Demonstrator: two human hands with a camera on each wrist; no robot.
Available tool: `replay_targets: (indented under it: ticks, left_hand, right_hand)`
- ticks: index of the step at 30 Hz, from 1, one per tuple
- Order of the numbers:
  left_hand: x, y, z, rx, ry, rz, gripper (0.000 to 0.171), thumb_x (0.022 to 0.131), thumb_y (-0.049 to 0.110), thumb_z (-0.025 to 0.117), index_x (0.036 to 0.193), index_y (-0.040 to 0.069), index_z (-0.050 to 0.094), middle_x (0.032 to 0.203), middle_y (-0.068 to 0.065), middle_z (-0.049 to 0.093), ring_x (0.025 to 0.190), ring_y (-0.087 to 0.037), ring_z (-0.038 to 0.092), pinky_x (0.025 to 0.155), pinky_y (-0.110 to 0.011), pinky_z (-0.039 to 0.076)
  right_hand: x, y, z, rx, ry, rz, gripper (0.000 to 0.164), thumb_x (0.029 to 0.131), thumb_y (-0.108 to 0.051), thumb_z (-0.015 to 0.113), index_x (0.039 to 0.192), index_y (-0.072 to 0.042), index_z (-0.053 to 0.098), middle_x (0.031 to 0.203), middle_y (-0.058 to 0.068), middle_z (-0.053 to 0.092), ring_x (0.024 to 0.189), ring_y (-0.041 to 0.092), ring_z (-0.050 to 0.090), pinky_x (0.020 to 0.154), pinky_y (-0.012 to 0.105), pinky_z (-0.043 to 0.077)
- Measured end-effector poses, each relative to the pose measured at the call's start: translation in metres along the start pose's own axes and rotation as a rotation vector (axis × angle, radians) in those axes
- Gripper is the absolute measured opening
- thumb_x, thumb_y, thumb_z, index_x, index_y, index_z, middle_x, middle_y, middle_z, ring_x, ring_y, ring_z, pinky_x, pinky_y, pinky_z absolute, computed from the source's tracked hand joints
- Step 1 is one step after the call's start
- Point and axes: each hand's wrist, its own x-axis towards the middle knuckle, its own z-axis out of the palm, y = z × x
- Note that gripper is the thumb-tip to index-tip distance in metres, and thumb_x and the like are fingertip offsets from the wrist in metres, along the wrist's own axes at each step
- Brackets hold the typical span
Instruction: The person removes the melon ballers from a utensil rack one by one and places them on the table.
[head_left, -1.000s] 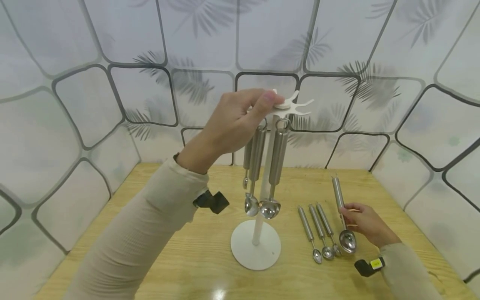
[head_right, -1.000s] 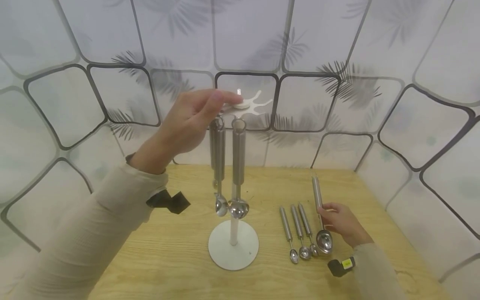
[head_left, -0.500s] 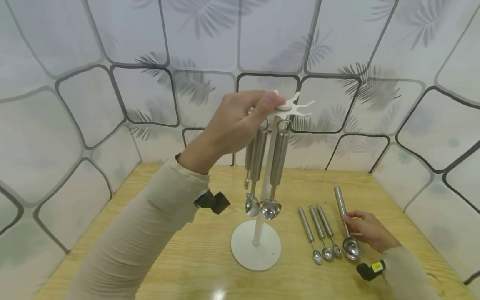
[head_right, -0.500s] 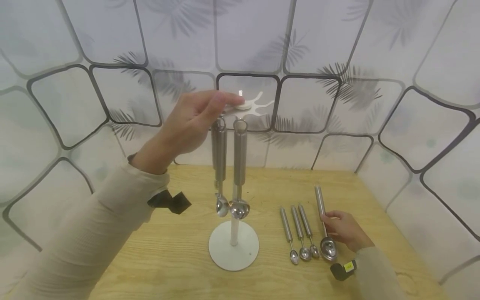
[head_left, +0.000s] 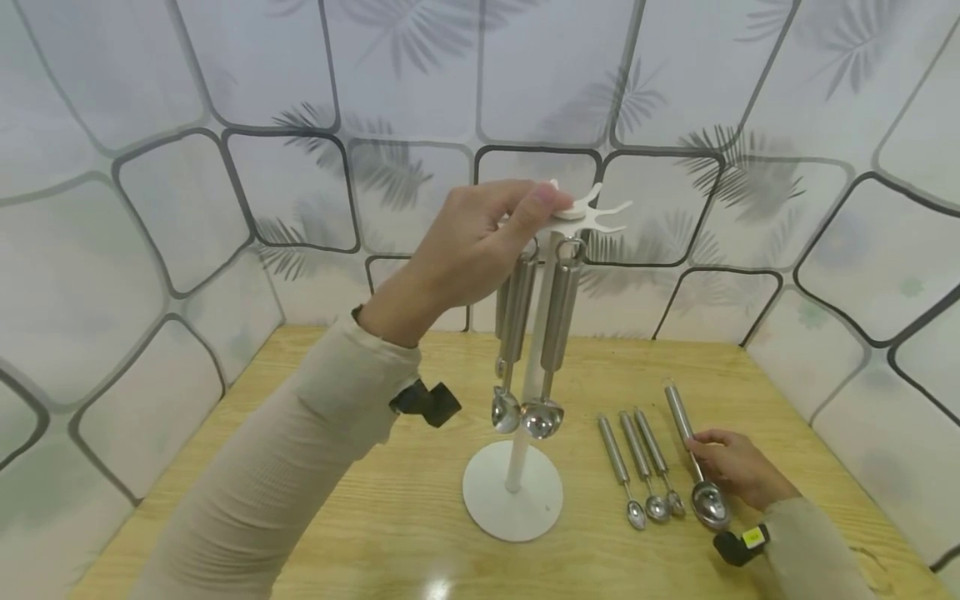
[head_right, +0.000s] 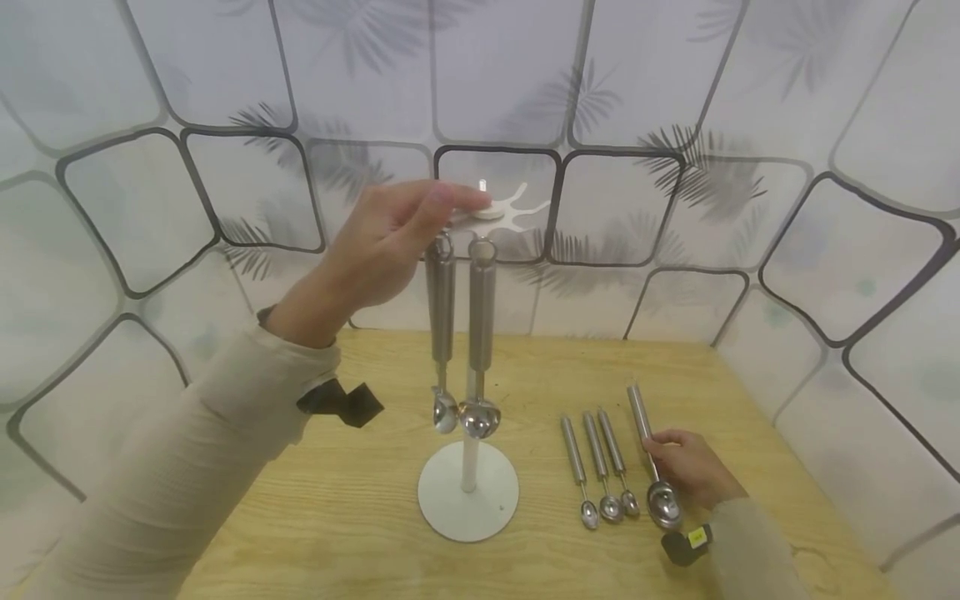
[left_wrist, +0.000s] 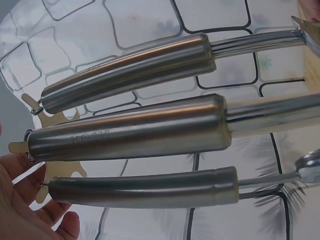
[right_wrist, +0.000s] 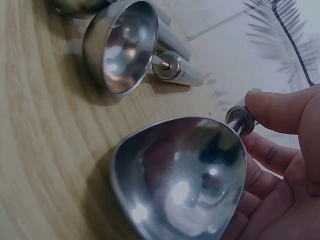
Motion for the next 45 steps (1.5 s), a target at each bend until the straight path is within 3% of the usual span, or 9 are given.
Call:
replay_targets:
  ticks: [8,15,21,29,33,37,45]
  left_hand:
    - [-0.001,-0.001,-0.001,-0.016,0.008,-0.003,0.034,0.104,0.019,0.041,0.117,0.006,0.07,0.103,-0.004,0.069,0.084,-0.013,0.055,0.082,-0.026,0.044]
    - [0.0,0.0,-0.001,0.001,0.005,0.004,0.034,0.104,0.019,0.041,0.116,0.006,0.07,0.12,-0.004,0.067,0.108,-0.007,0.059,0.09,-0.023,0.043]
    - [0.0,0.0,-0.001,-0.005,0.006,0.003,0.034,0.104,0.019,0.041,0.116,0.006,0.07,0.119,-0.004,0.067,0.105,-0.007,0.06,0.089,-0.023,0.043]
    - [0.0,0.0,-0.001,-0.009,0.008,-0.007,0.034,0.104,0.019,0.041,0.116,0.006,0.07,0.123,-0.004,0.066,0.115,-0.006,0.056,0.095,-0.021,0.04]
    - [0.0,0.0,0.0,-0.002,0.007,-0.001,0.034,0.104,0.019,0.041,0.116,0.006,0.07,0.122,-0.004,0.066,0.113,-0.006,0.057,0.093,-0.022,0.042]
    - [0.0,0.001,0.001,-0.007,0.011,0.003,0.034,0.104,0.019,0.042,0.116,0.006,0.07,0.118,-0.004,0.068,0.097,-0.008,0.059,0.086,-0.024,0.043]
    - [-0.001,0.001,0.001,-0.011,0.012,-0.013,0.034,0.104,0.02,0.042,0.117,0.006,0.07,0.098,-0.002,0.068,0.08,-0.013,0.053,0.077,-0.027,0.042]
  right_hand:
    - [0.002,0.002,0.002,-0.029,0.002,0.005,0.032,0.099,-0.019,0.055,0.112,0.011,0.053,0.08,0.0,0.055,0.068,0.012,0.051,0.063,0.028,0.047]
    - [0.005,0.005,0.002,-0.061,0.014,0.003,0.028,0.098,-0.016,0.056,0.106,0.011,0.057,0.079,0.0,0.057,0.069,0.013,0.053,0.063,0.028,0.048]
    - [0.007,0.006,0.0,-0.121,-0.006,-0.006,0.025,0.096,-0.013,0.057,0.102,0.011,0.06,0.082,0.002,0.06,0.073,0.015,0.055,0.066,0.029,0.05]
    - [0.011,0.009,-0.001,-0.18,-0.008,-0.003,0.03,0.096,-0.015,0.059,0.104,0.014,0.058,0.086,0.005,0.061,0.078,0.018,0.057,0.068,0.031,0.051]
    - [0.011,0.01,0.0,-0.171,-0.012,0.004,0.026,0.096,-0.013,0.058,0.102,0.012,0.059,0.085,0.004,0.061,0.077,0.017,0.058,0.068,0.03,0.051]
    - [0.01,0.008,0.001,-0.202,-0.002,0.001,0.028,0.095,-0.014,0.059,0.102,0.013,0.058,0.086,0.006,0.062,0.078,0.018,0.059,0.069,0.031,0.052]
    - [0.009,0.003,0.003,-0.269,0.023,0.027,0.039,0.094,-0.022,0.062,0.108,0.014,0.055,0.093,0.011,0.063,0.082,0.02,0.061,0.071,0.034,0.053]
